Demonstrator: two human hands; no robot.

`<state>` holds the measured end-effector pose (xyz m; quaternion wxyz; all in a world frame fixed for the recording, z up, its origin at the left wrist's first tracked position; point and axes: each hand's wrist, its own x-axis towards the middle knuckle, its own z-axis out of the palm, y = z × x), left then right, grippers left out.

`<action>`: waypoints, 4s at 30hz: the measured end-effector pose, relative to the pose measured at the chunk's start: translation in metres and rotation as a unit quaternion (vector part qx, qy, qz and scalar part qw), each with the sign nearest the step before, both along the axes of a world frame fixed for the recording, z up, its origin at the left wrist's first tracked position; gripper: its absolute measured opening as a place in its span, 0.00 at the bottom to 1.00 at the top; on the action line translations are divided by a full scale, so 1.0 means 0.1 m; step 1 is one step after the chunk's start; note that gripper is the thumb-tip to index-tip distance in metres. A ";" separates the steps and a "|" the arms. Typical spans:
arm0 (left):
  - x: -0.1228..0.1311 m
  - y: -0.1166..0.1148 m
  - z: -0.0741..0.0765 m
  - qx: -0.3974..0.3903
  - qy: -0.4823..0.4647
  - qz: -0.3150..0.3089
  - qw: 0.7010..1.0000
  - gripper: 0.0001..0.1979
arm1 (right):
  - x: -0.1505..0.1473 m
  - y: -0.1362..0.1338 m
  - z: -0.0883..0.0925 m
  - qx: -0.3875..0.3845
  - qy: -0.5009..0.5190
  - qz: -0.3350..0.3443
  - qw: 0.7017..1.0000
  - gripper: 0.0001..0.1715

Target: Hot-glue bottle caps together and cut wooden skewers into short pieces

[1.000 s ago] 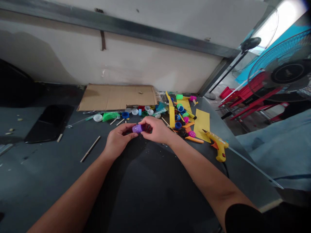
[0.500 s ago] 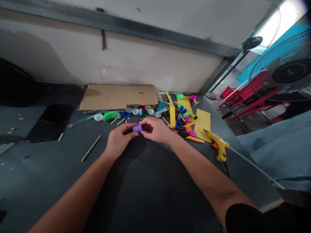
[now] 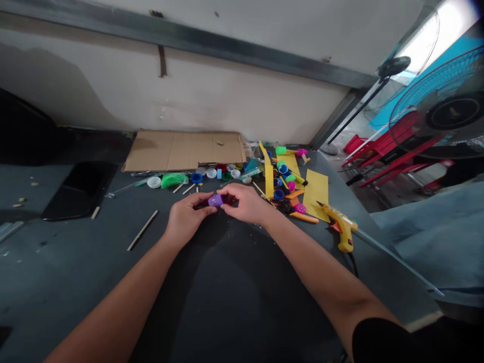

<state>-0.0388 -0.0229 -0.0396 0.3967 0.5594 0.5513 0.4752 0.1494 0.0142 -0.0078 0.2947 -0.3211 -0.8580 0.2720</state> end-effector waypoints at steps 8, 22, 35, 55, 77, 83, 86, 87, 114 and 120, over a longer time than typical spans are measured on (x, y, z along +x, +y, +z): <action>0.01 0.00 -0.01 0.014 0.004 -0.003 1.000 0.18 | 0.01 -0.01 0.01 0.004 -0.005 -0.006 1.000 0.15; 0.08 -0.04 0.09 0.045 -0.095 0.028 0.994 0.19 | 0.01 -0.05 0.04 0.050 0.049 0.000 0.998 0.18; 0.08 -0.03 0.07 0.027 -0.151 -0.004 0.988 0.17 | -0.01 -0.05 -0.03 -0.014 0.113 -0.043 0.993 0.13; 0.06 -0.01 0.03 0.010 -0.172 -0.015 0.985 0.16 | 0.03 -0.03 -0.02 0.010 0.095 -0.029 0.995 0.13; 0.06 0.01 0.01 0.016 -0.147 0.002 0.989 0.17 | 0.02 -0.03 -0.03 0.065 0.089 -0.005 0.994 0.11; 0.07 0.01 0.01 0.011 -0.172 0.003 0.985 0.16 | 0.01 -0.03 -0.03 0.093 0.071 -0.008 0.993 0.11; 0.07 0.01 0.01 0.015 -0.173 0.007 0.985 0.16 | 0.01 -0.03 -0.03 0.113 0.067 -0.011 0.991 0.10; 0.07 0.01 0.01 0.016 -0.171 0.008 0.985 0.16 | 0.00 -0.03 -0.03 0.119 0.067 -0.012 0.991 0.10; 0.09 -0.05 0.07 0.081 -0.073 0.022 0.994 0.22 | -0.10 -0.08 -0.17 0.108 0.087 -0.107 0.985 0.14; 0.07 -0.04 0.04 0.115 -0.024 0.020 0.993 0.23 | -0.11 -0.08 -0.15 0.146 0.061 -0.074 0.985 0.06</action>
